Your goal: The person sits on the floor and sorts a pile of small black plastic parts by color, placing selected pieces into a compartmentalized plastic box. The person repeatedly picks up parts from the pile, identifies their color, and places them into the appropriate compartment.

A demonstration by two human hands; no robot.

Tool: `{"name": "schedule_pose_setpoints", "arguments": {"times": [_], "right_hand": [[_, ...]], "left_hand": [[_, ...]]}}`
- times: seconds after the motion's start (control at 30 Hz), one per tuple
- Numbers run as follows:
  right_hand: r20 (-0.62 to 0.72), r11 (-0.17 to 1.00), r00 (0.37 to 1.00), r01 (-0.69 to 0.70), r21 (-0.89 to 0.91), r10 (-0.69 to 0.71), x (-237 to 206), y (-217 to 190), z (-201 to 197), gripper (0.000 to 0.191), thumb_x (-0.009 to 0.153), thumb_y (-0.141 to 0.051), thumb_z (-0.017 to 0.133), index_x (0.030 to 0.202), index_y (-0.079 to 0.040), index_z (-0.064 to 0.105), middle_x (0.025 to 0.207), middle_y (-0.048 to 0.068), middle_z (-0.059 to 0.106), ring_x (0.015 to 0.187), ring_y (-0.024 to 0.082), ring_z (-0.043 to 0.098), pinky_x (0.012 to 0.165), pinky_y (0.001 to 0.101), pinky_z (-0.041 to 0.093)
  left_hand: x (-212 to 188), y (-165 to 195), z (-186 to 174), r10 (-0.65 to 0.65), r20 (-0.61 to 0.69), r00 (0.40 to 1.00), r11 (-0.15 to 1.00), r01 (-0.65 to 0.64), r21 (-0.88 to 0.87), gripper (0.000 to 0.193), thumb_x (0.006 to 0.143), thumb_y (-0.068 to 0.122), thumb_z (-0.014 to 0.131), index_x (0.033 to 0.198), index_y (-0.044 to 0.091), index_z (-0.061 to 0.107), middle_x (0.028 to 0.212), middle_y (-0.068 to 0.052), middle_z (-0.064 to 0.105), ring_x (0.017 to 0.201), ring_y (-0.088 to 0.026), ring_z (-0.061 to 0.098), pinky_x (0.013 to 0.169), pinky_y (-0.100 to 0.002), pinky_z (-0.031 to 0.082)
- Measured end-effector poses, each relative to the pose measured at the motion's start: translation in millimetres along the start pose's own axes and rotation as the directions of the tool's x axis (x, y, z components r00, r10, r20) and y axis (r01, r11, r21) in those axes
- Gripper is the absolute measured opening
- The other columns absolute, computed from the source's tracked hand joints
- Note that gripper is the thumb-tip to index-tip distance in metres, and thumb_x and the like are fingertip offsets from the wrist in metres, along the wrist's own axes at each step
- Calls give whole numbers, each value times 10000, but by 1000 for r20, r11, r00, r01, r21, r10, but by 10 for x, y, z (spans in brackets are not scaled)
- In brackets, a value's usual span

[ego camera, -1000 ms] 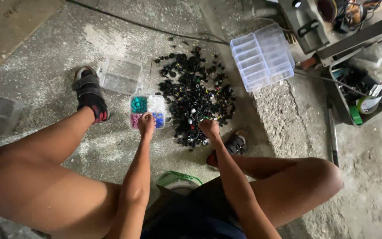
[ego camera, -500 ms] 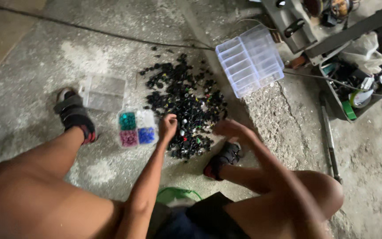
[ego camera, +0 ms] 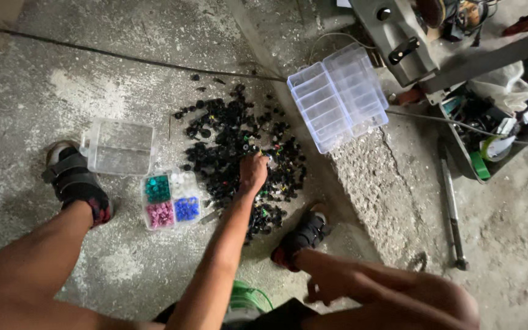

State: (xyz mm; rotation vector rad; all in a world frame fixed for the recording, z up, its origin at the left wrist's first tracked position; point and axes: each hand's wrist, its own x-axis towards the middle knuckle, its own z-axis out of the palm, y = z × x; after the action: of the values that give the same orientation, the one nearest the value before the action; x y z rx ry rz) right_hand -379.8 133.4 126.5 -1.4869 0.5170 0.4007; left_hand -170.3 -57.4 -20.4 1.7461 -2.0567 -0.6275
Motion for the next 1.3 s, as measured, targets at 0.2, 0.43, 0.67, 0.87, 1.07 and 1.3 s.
{"name": "schedule_pose_setpoints", "arguments": {"times": [0.2, 0.43, 0.67, 0.87, 1.07, 1.3], "right_hand": [[-68, 998, 997, 47, 34, -45, 168, 87, 9, 213, 913, -253, 731, 962, -45, 738, 791, 124, 687, 676, 218, 635, 612, 379, 506], [-234, 999, 971, 51, 14, -47, 196, 192, -130, 188, 906, -231, 719, 939, -47, 727, 776, 137, 685, 667, 227, 647, 618, 381, 518], [-685, 990, 726, -131, -53, 59, 234, 848, -895, 163, 899, -210, 708, 915, -48, 716, 761, 150, 683, 658, 235, 659, 624, 382, 531], [-913, 912, 329, -400, 96, 241, 795, 1187, -1751, 147, 918, -166, 623, 885, -35, 681, 757, 216, 657, 690, 310, 676, 676, 449, 553], [-937, 847, 33, -439, 298, 347, 1299, 1025, -2178, 237, 937, -291, 643, 1018, -101, 759, 975, 231, 723, 909, 449, 688, 772, 555, 551], [-963, 766, 58, -619, 173, 264, 1429, 1120, -2291, 242, 885, -213, 591, 1019, -129, 773, 984, 210, 743, 916, 433, 716, 795, 531, 581]], "left_hand": [[344, 29, 107, 94, -68, 993, 993, -88, 83, 188, 909, 157, 590, 865, 100, 763, 908, -135, 736, 825, -334, 718, 715, -453, 578], [544, 80, 199, 177, 125, 976, 957, -200, 208, 288, 999, 196, 602, 770, 109, 756, 806, -127, 730, 748, -293, 735, 646, -424, 586], [492, 1, 277, 208, 160, 965, 950, -238, 200, 146, 869, 118, 637, 779, 108, 752, 785, -149, 714, 740, -324, 729, 625, -448, 572], [193, -162, 199, 11, -63, 998, 941, -32, -337, 119, 893, 89, 676, 837, -15, 689, 792, -254, 643, 756, -425, 638, 652, -487, 518], [-259, -507, 39, -105, -137, 985, 815, 6, -580, 137, 882, 139, 742, 947, 19, 754, 832, -175, 734, 733, -341, 727, 648, -398, 548], [-572, -755, 30, -291, -57, 955, 812, 215, -543, 196, 893, 216, 779, 983, 42, 790, 848, -165, 766, 729, -276, 754, 664, -365, 565]]}}
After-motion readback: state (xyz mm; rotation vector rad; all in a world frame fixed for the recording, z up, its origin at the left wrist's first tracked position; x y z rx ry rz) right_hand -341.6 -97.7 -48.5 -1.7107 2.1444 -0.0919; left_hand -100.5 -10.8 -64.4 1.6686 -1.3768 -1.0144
